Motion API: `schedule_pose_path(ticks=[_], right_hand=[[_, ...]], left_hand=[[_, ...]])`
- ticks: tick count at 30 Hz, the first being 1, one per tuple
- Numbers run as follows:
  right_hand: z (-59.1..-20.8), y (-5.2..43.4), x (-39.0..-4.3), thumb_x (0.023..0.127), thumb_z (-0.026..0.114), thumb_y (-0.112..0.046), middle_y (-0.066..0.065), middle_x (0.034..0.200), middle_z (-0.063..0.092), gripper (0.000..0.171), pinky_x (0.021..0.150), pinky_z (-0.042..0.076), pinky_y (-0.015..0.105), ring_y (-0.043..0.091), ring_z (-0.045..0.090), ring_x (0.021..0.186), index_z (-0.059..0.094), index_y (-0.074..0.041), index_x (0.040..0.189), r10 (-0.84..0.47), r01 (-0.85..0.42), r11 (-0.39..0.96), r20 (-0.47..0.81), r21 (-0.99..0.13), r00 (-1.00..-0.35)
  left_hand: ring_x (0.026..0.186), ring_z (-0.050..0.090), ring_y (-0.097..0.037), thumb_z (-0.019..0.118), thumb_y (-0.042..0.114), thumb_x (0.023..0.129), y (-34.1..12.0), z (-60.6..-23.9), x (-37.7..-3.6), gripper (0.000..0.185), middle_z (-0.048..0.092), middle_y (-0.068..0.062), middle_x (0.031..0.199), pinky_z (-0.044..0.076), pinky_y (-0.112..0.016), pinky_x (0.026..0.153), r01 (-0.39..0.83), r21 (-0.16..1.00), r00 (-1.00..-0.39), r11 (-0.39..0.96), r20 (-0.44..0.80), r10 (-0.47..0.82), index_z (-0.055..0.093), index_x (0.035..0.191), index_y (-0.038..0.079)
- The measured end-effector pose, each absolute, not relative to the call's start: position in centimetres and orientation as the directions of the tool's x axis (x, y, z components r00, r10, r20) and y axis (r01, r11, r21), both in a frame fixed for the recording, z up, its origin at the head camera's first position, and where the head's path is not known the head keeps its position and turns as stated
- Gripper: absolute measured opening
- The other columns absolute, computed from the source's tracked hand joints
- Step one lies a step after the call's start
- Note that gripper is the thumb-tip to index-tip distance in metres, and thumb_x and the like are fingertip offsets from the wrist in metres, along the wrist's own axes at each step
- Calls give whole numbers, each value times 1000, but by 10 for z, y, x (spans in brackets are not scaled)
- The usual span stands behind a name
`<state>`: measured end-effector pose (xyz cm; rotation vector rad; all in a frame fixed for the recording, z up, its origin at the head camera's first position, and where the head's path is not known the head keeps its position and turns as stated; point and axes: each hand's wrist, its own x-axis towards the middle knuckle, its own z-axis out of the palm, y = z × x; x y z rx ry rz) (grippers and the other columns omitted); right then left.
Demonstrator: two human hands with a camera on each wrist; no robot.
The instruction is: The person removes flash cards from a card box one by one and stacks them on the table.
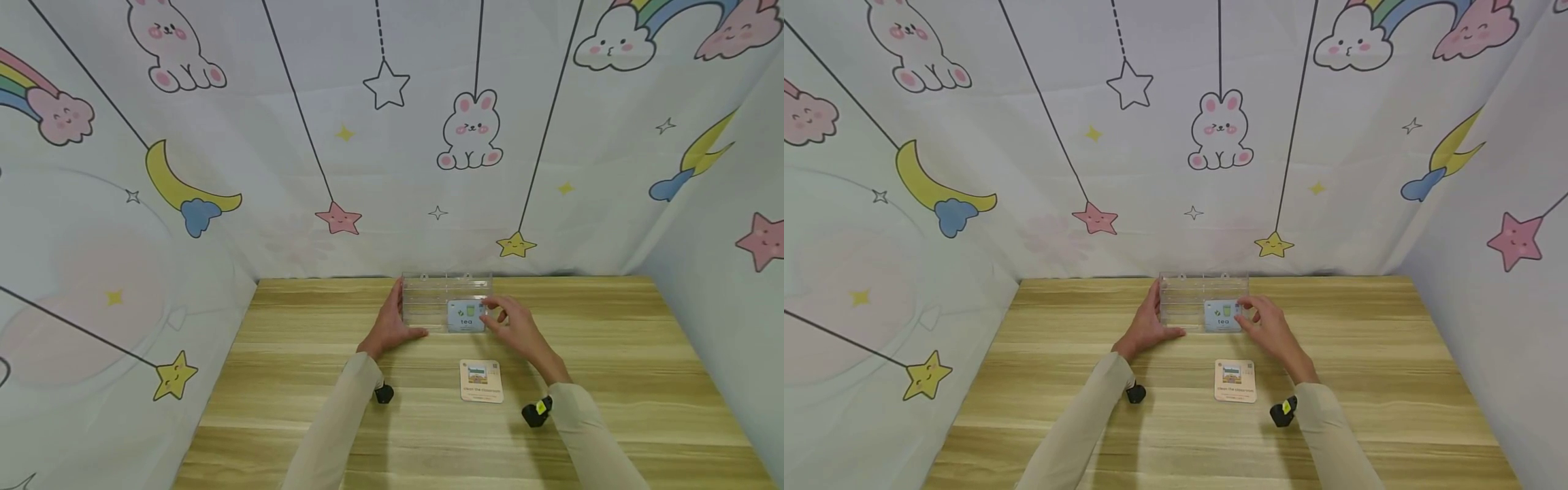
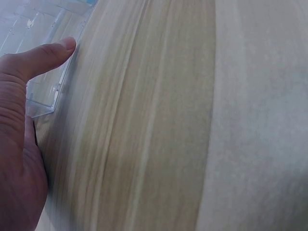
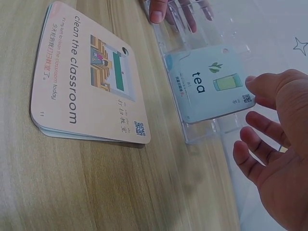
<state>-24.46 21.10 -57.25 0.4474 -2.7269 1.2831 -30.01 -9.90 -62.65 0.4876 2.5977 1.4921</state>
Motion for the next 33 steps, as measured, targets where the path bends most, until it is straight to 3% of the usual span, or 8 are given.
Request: schedule_pose_path(ticks=[16, 33], right_hand=[[-569, 210, -245, 100, 72, -16, 16, 120, 67, 26, 71, 52, 36, 23, 61, 88, 68, -4, 123, -207, -263, 602, 171, -754, -963], [-572, 210, -247, 102, 70, -18, 16, 120, 68, 25, 73, 53, 39, 23, 61, 88, 69, -5, 123, -217, -283, 599, 188, -750, -958]], left_hand=[[155, 22, -19, 99, 25, 71, -100, -627, -301, 138, 12, -6, 173, 28, -29, 123, 203, 867, -944, 455, 50, 326, 0, 168, 18], [155, 25, -23, 99, 26, 71, -100, -628, -302, 139, 14, -9, 173, 29, -33, 123, 210, 857, -944, 470, 52, 326, 1, 168, 19]])
